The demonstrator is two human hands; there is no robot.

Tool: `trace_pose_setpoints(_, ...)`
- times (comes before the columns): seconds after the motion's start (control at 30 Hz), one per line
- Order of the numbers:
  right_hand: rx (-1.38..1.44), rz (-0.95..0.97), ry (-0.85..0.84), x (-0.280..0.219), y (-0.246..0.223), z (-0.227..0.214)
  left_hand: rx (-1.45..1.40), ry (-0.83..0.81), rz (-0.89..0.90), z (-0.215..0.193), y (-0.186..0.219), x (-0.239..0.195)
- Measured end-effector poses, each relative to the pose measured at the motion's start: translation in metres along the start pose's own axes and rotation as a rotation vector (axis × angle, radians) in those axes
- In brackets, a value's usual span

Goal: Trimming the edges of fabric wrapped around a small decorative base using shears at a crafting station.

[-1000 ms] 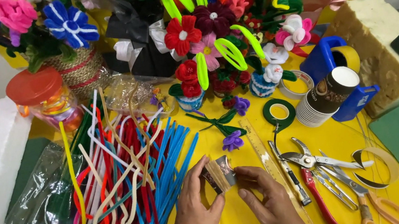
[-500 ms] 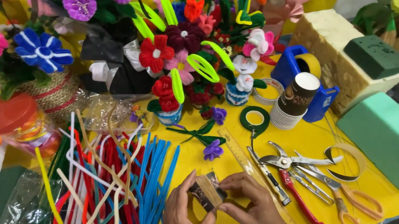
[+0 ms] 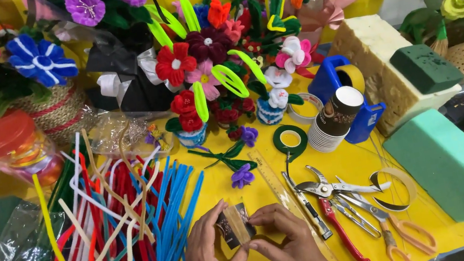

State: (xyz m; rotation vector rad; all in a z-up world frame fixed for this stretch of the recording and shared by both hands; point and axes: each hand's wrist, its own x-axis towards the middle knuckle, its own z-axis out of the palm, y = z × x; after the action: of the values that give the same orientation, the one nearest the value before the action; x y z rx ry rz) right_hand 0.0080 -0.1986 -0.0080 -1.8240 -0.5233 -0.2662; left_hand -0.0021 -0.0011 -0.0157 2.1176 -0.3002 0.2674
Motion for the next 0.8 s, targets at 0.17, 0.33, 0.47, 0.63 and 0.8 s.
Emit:
trace_pose_setpoints(0.17, 0.002, -0.008, -0.008, 0.0, -0.002, 0.0, -0.012, -0.064, -0.088, -0.002, -0.002, 0.0)
trace_pose_setpoints(0.33, -0.027, -0.075, -0.001, 0.002, -0.008, -0.002, -0.02, -0.088, -0.097, -0.004, 0.002, 0.001)
trace_pose_setpoints(0.47, 0.012, -0.068, -0.019, 0.003, -0.014, -0.001, -0.023, -0.076, -0.115, -0.004, 0.002, 0.001)
trace_pose_setpoints(0.63, -0.013, 0.115, -0.006, 0.002, -0.015, -0.001, -0.042, -0.13, -0.32, -0.007, 0.008, 0.006)
trace_pose_setpoints(0.8, -0.015, 0.202, -0.022, 0.003, -0.017, -0.002, -0.048, -0.175, -0.372, -0.011, 0.014, 0.01)
